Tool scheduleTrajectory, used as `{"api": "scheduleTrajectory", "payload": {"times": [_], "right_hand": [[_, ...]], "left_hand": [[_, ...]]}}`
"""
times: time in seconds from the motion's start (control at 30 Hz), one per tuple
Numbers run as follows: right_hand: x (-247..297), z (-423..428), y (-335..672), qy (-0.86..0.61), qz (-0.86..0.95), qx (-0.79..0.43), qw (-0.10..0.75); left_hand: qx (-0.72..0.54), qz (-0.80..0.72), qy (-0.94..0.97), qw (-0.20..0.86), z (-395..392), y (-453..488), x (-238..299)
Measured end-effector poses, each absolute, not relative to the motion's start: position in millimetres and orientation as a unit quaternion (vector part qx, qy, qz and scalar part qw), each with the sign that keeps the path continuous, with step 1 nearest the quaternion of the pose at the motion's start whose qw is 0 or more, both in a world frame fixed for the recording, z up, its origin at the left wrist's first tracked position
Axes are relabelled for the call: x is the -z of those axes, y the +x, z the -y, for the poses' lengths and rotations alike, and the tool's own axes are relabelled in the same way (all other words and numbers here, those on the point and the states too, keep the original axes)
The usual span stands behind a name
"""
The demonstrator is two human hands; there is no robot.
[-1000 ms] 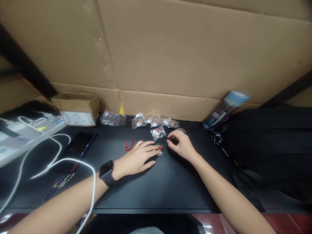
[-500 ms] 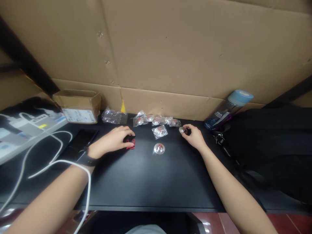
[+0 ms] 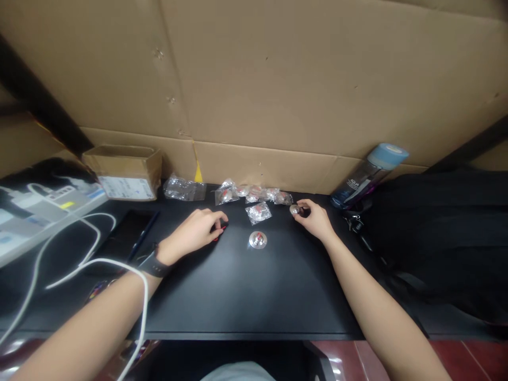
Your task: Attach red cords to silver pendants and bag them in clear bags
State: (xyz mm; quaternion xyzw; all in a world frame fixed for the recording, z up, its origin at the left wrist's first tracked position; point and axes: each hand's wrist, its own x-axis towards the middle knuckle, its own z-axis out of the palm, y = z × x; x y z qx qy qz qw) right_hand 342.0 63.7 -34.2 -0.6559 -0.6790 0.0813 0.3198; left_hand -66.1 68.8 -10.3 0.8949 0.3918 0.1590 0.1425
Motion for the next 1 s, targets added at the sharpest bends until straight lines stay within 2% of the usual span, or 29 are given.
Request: {"api": "scheduleTrajectory", "payload": {"times": [0.13,0.27,0.33,0.43,0.53,0.73,0.87,1.0], "right_hand": [[34.0,-64.1,342.4,-0.663,0.667,-0.086,0.329],[28.8,-62.5,341.0,-0.664,0.657,-0.076,0.349],[23.5,-59.4,336.4,-0.646,0.661,-0.065,0.378],[13.5,-49.8,319.4,-0.598,0.67,-0.064,0.436],[3.5,-33.7,290.3,-0.533,0.675,-0.136,0.492],[-12.2,1.8,232.8,-0.42,0.689,-0.233,0.542],[-14.7,14.2,214.5,-0.373,0.699,-0.277,0.543],[-12.9,19.3,206.6,-0.352,0.697,-0.294,0.551]], "left_hand": [[-0.175,-0.393,0.893,0.135,-67.7,-62.5,12.2],[-0.249,-0.407,0.862,0.169,-62.3,-56.4,4.1],[-0.297,-0.416,0.824,0.244,-55.2,-50.0,-2.7],[-0.358,-0.392,0.728,0.434,-39.8,-36.0,-11.9],[-0.389,-0.338,0.66,0.547,-25.2,-21.3,-15.8],[-0.422,-0.353,0.619,0.561,-17.2,-3.8,-10.4],[-0.421,-0.331,0.607,0.588,-17.6,1.3,-8.1],[-0.398,-0.334,0.644,0.561,-14.8,1.7,-4.7]]}}
